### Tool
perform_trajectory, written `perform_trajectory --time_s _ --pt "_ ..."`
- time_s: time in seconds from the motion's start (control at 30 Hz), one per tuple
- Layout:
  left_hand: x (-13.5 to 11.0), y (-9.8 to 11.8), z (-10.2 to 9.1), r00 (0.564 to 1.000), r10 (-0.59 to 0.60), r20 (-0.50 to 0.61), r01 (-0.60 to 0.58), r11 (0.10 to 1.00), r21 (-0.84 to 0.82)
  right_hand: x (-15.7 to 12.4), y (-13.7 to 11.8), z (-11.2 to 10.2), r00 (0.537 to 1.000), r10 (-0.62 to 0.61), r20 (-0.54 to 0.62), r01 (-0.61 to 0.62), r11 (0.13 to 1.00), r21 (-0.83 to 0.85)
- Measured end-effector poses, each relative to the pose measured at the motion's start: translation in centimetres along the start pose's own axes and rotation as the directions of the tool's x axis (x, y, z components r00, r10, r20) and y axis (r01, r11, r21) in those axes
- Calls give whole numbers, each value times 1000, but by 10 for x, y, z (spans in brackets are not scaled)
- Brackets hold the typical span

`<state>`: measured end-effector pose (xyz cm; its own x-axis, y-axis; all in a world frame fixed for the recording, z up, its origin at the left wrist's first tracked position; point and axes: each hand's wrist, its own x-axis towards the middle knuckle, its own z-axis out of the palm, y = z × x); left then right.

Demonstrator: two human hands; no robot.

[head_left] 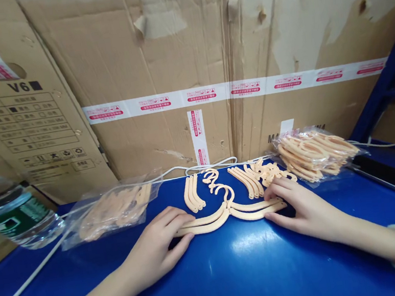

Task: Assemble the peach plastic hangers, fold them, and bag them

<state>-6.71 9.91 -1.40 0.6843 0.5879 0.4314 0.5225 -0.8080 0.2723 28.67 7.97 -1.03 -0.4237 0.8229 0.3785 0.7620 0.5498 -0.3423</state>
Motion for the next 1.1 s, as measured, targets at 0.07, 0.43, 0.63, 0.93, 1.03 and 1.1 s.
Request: perform_trajectory --time_s 0.07,0.43,0.63,0.93,1.03,1.1 --pt "0 1 0 1000 -10 1 10 1000 5 0 1 1 1000 15 0 -15 999 30" --pt "-2 2 1 999 -44 -7 44 998 35 -3 0 2 997 36 63 -41 996 75" --pt "1 6 -2 998 -62 8 62 997 52 -2 -2 2 996 42 76 -48 996 79" --pt "-2 6 0 997 -75 -23 76 996 50 -2 -4 1 998 25 63 -29 998 58" --pt "-4 5 1 996 -74 -49 77 996 49 -3 -2 1 998 20 51 -23 998 56" --pt "-3 4 0 995 -84 -58 86 996 35 -4 0 2 999 21 27 -23 998 66"
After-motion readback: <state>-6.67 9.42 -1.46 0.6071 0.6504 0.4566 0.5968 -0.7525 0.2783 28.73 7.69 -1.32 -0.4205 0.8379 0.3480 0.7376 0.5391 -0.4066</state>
